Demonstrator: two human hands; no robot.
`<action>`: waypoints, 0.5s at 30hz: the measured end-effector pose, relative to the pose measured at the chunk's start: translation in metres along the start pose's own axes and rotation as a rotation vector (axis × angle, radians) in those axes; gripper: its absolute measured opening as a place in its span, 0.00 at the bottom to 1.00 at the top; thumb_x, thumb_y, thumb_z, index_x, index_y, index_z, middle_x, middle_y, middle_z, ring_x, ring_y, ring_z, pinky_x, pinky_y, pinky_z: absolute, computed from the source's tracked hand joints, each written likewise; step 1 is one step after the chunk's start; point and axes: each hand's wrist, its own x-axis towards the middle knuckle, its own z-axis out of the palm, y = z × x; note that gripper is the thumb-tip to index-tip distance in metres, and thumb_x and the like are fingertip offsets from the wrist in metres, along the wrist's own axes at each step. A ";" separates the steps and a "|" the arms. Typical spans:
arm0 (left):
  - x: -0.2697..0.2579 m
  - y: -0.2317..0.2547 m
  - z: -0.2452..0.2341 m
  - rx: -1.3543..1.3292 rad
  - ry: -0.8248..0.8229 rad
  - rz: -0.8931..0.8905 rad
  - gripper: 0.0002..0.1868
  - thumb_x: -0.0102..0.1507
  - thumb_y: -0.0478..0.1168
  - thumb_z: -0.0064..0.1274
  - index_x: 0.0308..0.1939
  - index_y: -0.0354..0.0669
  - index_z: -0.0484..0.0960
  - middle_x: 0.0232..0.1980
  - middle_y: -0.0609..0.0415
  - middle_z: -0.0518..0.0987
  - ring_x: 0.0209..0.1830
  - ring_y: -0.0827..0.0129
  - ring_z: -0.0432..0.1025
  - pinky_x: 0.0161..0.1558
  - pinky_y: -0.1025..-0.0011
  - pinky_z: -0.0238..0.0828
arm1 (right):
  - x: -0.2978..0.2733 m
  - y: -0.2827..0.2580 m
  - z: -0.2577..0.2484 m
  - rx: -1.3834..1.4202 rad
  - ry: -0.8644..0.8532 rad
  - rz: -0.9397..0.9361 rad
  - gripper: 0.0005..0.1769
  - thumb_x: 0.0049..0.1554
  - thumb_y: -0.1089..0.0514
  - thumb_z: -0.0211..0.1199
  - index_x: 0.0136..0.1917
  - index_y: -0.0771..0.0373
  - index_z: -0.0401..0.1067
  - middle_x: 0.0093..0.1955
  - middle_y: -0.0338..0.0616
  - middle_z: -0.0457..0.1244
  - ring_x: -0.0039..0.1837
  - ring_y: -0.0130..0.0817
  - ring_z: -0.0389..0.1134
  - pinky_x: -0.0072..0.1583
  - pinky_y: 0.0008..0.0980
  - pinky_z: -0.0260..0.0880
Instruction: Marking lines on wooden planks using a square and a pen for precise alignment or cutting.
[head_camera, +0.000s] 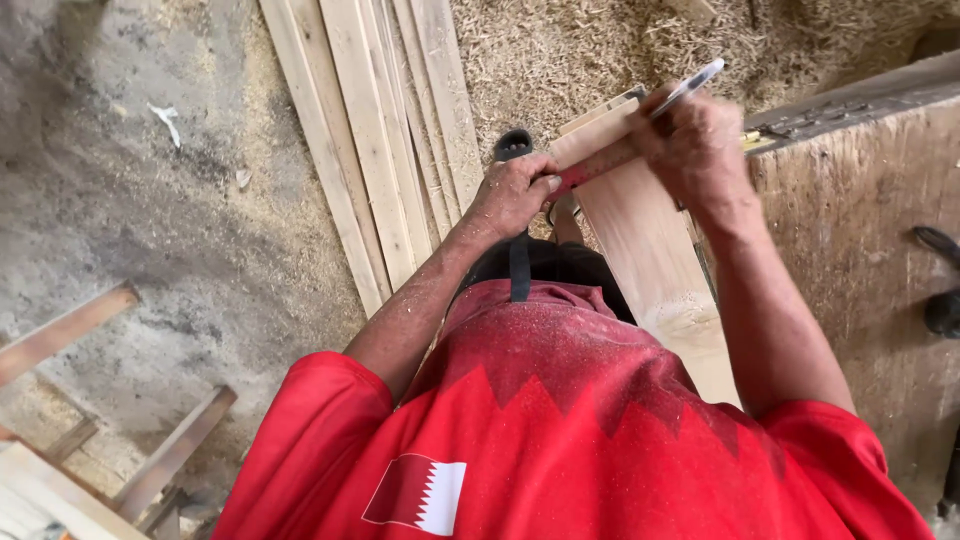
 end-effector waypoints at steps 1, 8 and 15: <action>0.001 -0.008 0.002 -0.005 0.024 0.065 0.09 0.65 0.41 0.54 0.45 0.41 0.83 0.35 0.49 0.84 0.34 0.65 0.81 0.40 0.66 0.76 | 0.000 0.021 0.004 -0.237 0.032 -0.002 0.09 0.73 0.59 0.63 0.51 0.63 0.78 0.43 0.46 0.70 0.37 0.30 0.69 0.37 0.28 0.70; -0.003 -0.011 0.003 0.017 0.093 0.253 0.09 0.65 0.40 0.54 0.45 0.41 0.82 0.35 0.47 0.85 0.35 0.58 0.82 0.39 0.62 0.76 | -0.049 0.015 -0.048 -0.501 0.398 -0.062 0.11 0.71 0.57 0.65 0.45 0.60 0.75 0.42 0.39 0.67 0.45 0.30 0.67 0.44 0.32 0.70; -0.044 0.073 -0.030 0.192 -0.078 0.403 0.09 0.69 0.44 0.52 0.47 0.43 0.82 0.32 0.47 0.81 0.32 0.56 0.80 0.36 0.59 0.76 | -0.166 -0.052 -0.026 0.213 0.509 0.352 0.10 0.67 0.62 0.56 0.59 0.63 0.76 0.50 0.43 0.65 0.52 0.30 0.64 0.53 0.30 0.65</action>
